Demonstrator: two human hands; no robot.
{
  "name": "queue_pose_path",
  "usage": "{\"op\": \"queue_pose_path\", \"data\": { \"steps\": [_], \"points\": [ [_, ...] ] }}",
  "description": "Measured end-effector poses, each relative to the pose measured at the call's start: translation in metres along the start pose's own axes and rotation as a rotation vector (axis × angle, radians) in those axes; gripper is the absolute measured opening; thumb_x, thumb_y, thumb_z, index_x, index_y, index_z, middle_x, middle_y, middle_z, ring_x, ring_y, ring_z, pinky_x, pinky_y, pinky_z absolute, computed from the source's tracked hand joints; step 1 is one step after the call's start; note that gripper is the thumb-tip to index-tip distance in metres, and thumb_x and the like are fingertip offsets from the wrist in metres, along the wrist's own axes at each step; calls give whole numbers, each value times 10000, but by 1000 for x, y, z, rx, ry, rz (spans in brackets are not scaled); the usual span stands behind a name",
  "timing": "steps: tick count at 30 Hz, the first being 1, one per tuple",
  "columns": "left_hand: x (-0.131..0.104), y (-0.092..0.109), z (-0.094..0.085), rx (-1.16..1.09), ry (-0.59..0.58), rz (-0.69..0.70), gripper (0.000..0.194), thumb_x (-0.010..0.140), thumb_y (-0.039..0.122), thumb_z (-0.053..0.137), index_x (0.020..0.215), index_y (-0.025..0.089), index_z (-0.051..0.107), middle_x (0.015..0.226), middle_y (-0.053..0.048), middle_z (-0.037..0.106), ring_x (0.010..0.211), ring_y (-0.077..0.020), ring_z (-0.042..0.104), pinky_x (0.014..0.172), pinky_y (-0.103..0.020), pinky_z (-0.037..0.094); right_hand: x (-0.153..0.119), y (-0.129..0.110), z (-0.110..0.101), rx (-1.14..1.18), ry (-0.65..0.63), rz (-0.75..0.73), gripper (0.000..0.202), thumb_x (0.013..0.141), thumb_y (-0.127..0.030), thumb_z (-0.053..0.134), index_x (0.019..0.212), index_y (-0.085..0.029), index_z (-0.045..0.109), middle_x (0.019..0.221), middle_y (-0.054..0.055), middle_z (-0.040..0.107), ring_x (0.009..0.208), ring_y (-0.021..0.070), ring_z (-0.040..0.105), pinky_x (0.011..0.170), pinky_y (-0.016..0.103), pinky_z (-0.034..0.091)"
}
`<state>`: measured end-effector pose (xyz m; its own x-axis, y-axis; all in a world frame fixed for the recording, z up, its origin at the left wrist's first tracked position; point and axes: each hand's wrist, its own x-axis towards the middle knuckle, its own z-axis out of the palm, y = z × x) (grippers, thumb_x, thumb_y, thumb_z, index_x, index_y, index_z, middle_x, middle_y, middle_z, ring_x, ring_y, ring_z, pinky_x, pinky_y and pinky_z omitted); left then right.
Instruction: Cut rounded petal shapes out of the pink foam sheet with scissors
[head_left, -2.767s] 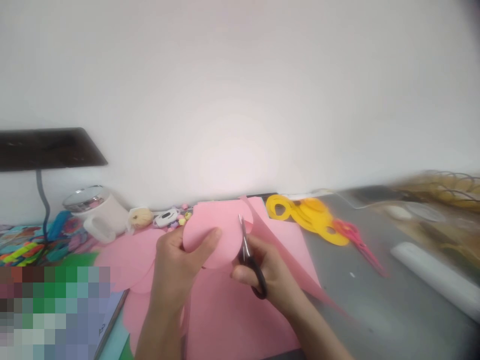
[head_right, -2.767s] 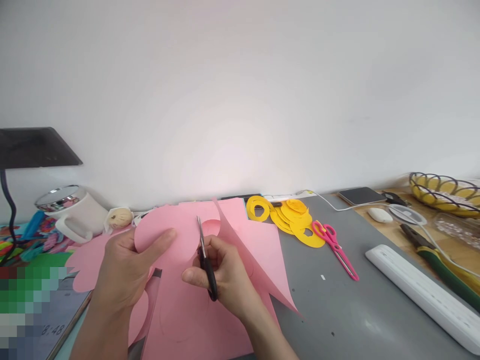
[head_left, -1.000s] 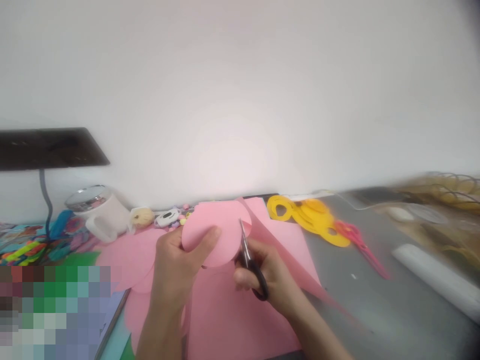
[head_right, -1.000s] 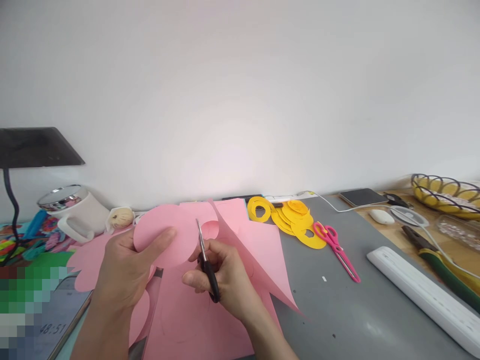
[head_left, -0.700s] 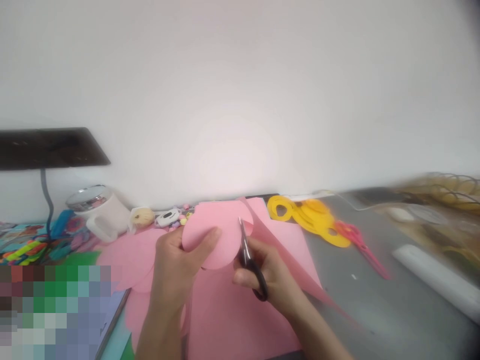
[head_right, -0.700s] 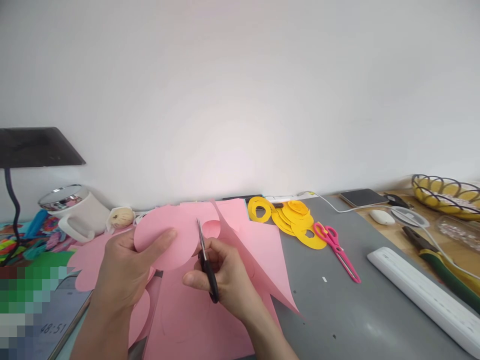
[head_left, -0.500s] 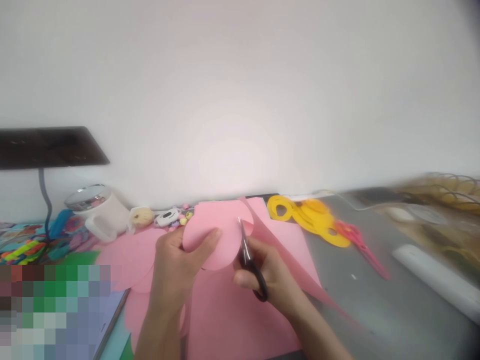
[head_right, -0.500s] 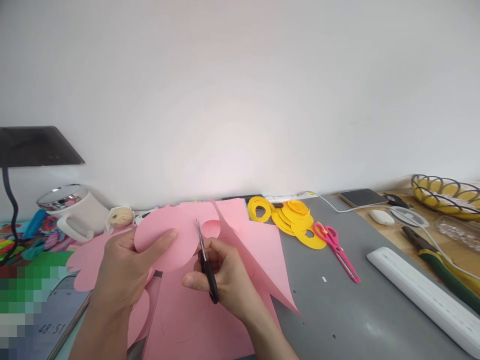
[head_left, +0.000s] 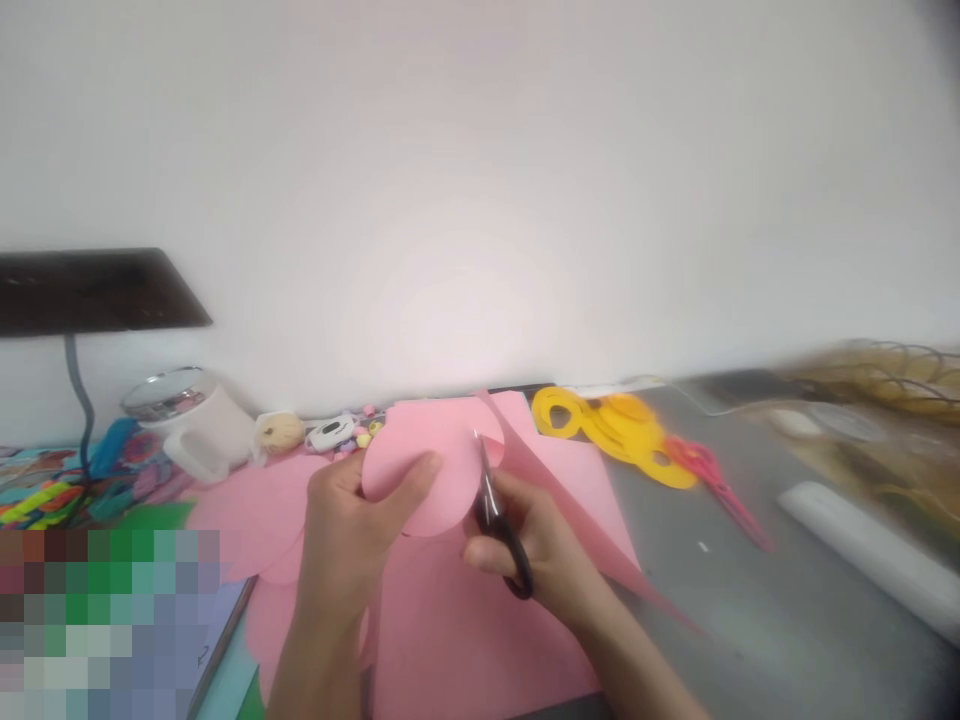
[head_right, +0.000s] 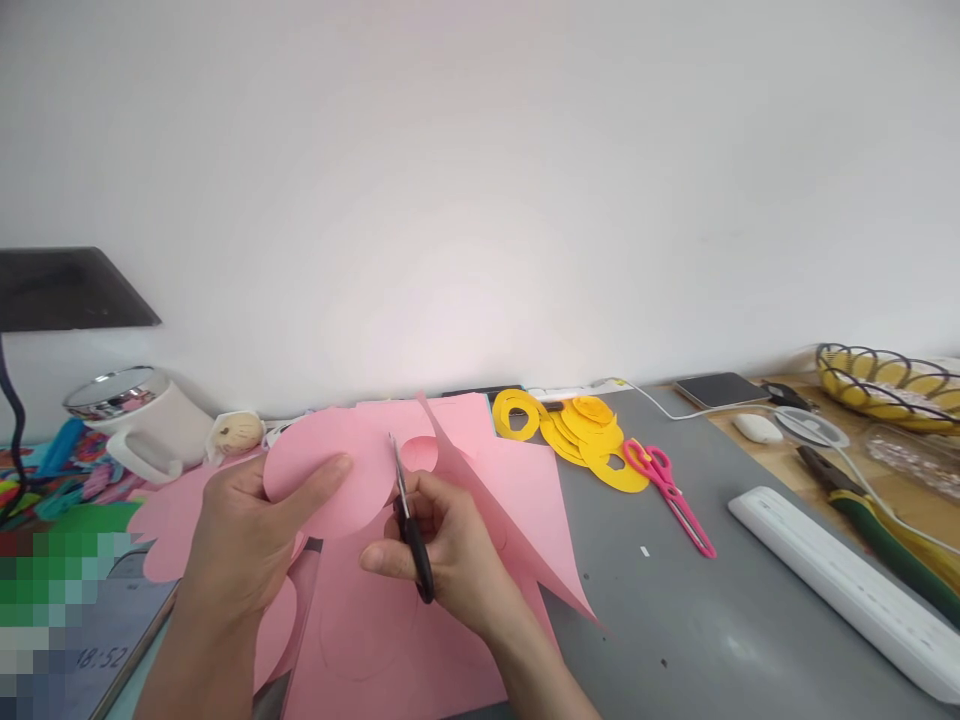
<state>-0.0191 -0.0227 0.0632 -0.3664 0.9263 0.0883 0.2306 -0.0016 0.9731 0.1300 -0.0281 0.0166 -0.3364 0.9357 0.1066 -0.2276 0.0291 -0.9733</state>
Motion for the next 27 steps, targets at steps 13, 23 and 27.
{"op": "queue_pose_path", "data": {
  "steps": [13,23,27],
  "points": [
    [1,-1,0,-2,-15,-5,325,579,438,754,510,177,575,515,22,487,540,-133,444,478,-253,353,0,1,1,33,-1,-10,461,640,-506,824,695,-192,492,607,-64,393,541,91,298,484,225,278],
    [2,-2,0,39,-24,8,404,585,439,744,465,187,453,487,44,388,501,-102,359,453,-235,286,0,1,1,41,1,0,479,629,-488,843,684,-191,471,606,-65,391,546,89,310,480,221,269],
    [2,-2,0,40,-17,-5,407,562,455,751,461,184,464,481,42,401,498,-104,368,446,-235,295,0,1,2,43,1,-16,466,645,-489,830,687,-186,479,608,-63,396,543,86,306,487,221,269]
  ]
}}
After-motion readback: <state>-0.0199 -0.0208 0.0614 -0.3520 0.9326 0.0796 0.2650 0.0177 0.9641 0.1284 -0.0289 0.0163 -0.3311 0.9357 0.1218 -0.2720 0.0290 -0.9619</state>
